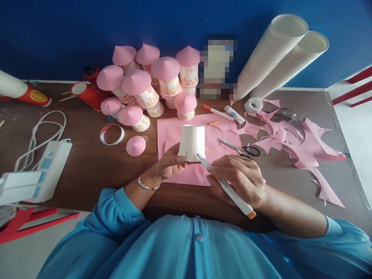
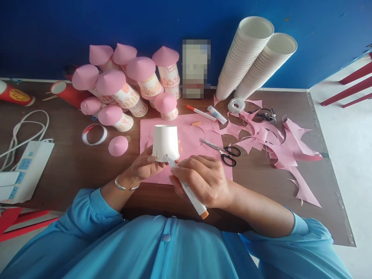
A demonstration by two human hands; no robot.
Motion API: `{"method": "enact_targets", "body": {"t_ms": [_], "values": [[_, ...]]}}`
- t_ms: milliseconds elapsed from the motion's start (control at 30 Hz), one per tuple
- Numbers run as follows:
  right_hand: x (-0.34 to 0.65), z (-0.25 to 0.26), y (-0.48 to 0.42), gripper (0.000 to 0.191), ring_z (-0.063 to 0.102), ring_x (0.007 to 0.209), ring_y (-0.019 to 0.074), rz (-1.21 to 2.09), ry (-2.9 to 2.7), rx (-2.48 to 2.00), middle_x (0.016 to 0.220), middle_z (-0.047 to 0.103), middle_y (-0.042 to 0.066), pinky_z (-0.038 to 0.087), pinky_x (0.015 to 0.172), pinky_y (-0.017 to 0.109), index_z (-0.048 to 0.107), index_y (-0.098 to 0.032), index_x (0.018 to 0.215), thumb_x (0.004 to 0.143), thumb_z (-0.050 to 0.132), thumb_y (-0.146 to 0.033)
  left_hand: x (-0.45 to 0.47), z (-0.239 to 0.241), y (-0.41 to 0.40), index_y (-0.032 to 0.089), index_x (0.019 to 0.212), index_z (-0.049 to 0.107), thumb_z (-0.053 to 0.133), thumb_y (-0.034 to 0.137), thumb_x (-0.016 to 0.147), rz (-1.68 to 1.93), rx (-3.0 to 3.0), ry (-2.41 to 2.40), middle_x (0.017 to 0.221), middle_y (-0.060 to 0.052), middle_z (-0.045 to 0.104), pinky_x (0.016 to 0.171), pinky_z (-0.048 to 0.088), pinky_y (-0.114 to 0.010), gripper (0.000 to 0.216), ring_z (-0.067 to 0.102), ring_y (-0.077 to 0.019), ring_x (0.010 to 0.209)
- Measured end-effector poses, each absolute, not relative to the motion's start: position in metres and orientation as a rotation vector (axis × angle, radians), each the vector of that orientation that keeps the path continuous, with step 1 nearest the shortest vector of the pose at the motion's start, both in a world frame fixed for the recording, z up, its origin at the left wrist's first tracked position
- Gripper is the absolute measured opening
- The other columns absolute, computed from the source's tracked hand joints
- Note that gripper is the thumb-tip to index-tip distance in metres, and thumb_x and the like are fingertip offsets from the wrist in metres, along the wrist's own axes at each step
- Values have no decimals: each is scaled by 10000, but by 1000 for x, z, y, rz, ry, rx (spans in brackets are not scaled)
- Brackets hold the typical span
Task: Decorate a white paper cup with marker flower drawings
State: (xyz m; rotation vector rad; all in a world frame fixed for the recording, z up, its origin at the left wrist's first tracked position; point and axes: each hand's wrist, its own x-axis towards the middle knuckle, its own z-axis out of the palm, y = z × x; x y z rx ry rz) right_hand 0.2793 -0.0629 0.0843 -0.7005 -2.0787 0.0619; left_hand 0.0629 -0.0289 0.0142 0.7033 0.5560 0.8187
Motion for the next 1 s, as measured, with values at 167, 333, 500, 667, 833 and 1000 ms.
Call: {"method": "enact_targets", "body": {"t_ms": [167, 333, 500, 667, 833, 1000], "values": [[279, 84, -63, 124, 717, 630, 157, 53, -2079, -702, 746, 708, 25, 603, 535, 263, 645, -163, 1027, 932, 668, -85, 64, 15, -28, 246, 1035, 769, 914, 481, 709, 828, 710, 565, 915, -37, 788, 873, 602, -422, 427, 751, -241, 877], [279, 83, -63, 135, 721, 634, 162, 59, -2088, -706, 751, 716, 34, 603, 545, 268, 643, -150, 1033, 928, 668, -70, 63, 15, -28, 227, 1044, 778, 926, 452, 713, 823, 715, 544, 901, -35, 781, 861, 609, -388, 427, 748, -223, 871], [278, 81, -63, 146, 716, 627, 168, 40, -2090, -710, 757, 713, 34, 597, 534, 272, 642, -148, 1042, 919, 676, -76, 64, 16, -28, 215, 1054, 775, 929, 425, 720, 835, 691, 531, 857, -21, 777, 861, 616, -358, 424, 758, -207, 848], [278, 81, -63, 148, 710, 629, 165, 50, -2084, -708, 756, 715, 37, 595, 526, 275, 630, -146, 1054, 930, 669, -75, 66, 19, -27, 209, 1023, 779, 938, 427, 717, 838, 679, 497, 852, -14, 784, 823, 629, -314, 407, 767, -180, 806], [279, 83, -63, 162, 710, 628, 158, 45, -2085, -711, 752, 714, 20, 590, 518, 267, 629, -168, 1066, 933, 657, -80, 66, 21, -28, 207, 1018, 772, 952, 440, 702, 846, 677, 524, 868, -20, 803, 768, 614, -264, 432, 766, -166, 810], [279, 83, -63, 161, 715, 632, 163, 47, -2082, -707, 756, 718, 35, 597, 530, 274, 622, -152, 1063, 930, 666, -73, 65, 20, -29, 216, 1086, 769, 926, 391, 744, 870, 672, 471, 908, -13, 810, 794, 605, -255, 415, 768, -157, 847]]}}
